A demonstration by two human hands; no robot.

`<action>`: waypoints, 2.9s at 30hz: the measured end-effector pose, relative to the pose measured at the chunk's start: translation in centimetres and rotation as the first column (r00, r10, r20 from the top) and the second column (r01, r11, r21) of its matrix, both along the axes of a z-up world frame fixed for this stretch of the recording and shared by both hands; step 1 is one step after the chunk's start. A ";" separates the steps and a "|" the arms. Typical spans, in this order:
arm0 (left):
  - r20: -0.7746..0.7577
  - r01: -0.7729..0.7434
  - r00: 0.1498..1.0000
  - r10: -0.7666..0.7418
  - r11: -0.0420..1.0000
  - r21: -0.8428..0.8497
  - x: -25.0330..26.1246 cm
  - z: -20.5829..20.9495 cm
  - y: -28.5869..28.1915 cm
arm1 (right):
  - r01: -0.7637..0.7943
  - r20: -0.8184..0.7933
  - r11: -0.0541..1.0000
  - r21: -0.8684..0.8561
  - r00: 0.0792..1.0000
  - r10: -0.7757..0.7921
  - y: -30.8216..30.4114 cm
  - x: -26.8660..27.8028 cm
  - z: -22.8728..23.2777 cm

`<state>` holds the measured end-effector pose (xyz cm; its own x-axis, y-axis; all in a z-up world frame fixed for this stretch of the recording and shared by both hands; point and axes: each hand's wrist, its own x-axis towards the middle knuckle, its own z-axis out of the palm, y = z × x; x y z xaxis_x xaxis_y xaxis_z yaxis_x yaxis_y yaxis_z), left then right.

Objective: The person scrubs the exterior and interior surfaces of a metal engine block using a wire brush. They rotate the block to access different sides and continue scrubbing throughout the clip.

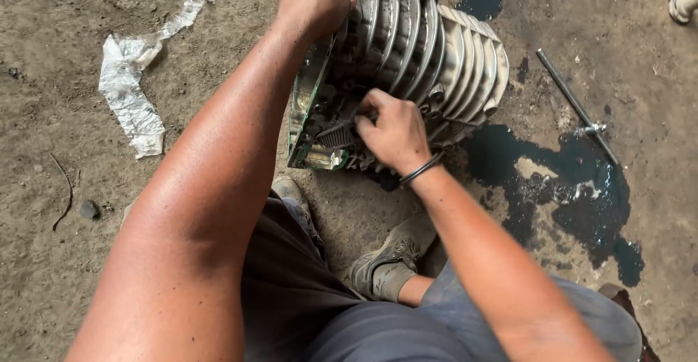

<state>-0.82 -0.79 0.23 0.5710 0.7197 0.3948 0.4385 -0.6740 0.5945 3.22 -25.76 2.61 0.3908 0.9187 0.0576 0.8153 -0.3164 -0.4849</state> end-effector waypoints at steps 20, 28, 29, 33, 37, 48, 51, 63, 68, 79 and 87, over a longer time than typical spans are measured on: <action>-0.061 0.093 0.992 -0.107 0.976 -0.195 -0.5 0.8 0.7 | -0.227 0.000 0.936 0.269 0.972 0.236 0.5 1.3 -3.4; -0.162 0.078 0.980 -0.112 0.976 -0.203 -0.2 0.4 0.7 | -0.039 -0.149 0.937 0.347 0.984 0.096 0.0 2.6 -1.4; -0.085 0.086 0.991 -0.101 0.982 -0.167 -0.3 0.5 0.6 | 0.004 -0.182 0.974 0.228 0.983 0.038 0.0 2.0 -1.7; -0.050 0.065 0.996 -0.077 0.976 -0.206 -0.6 0.0 0.4 | -0.075 -0.231 0.852 0.518 0.947 0.223 -0.3 4.1 -1.0; -0.084 0.053 0.994 -0.077 0.965 -0.256 -0.7 0.7 0.4 | -0.032 -0.212 0.878 0.478 0.965 0.151 -0.7 3.7 -1.7; -0.214 -0.058 0.977 0.001 0.964 -0.259 -0.1 0.9 0.8 | 0.058 -0.342 0.919 0.389 0.936 0.086 -0.4 3.3 -2.0; -0.118 0.002 0.991 -0.059 0.902 -0.432 -0.7 1.6 0.0 | -0.051 -0.319 0.965 0.256 0.938 0.134 -0.4 3.9 -0.8; -0.134 -0.021 0.990 -0.037 0.915 -0.404 -0.2 0.9 0.1 | -0.028 -0.413 0.932 0.362 0.891 0.187 0.0 4.3 0.6; -0.182 -0.060 0.983 -0.008 0.927 -0.370 0.3 1.2 0.1 | 0.066 -0.409 0.925 0.375 0.907 0.101 0.6 4.5 0.4; -0.212 -0.020 0.975 -0.069 0.919 -0.395 -0.9 2.3 -0.6 | -0.113 -0.267 0.993 -0.016 0.958 0.104 -0.2 3.1 -1.6; -0.209 -0.014 0.975 -0.072 0.924 -0.381 -1.2 1.9 -0.6 | -0.019 -0.301 0.960 0.281 0.947 0.107 -0.4 2.3 -1.1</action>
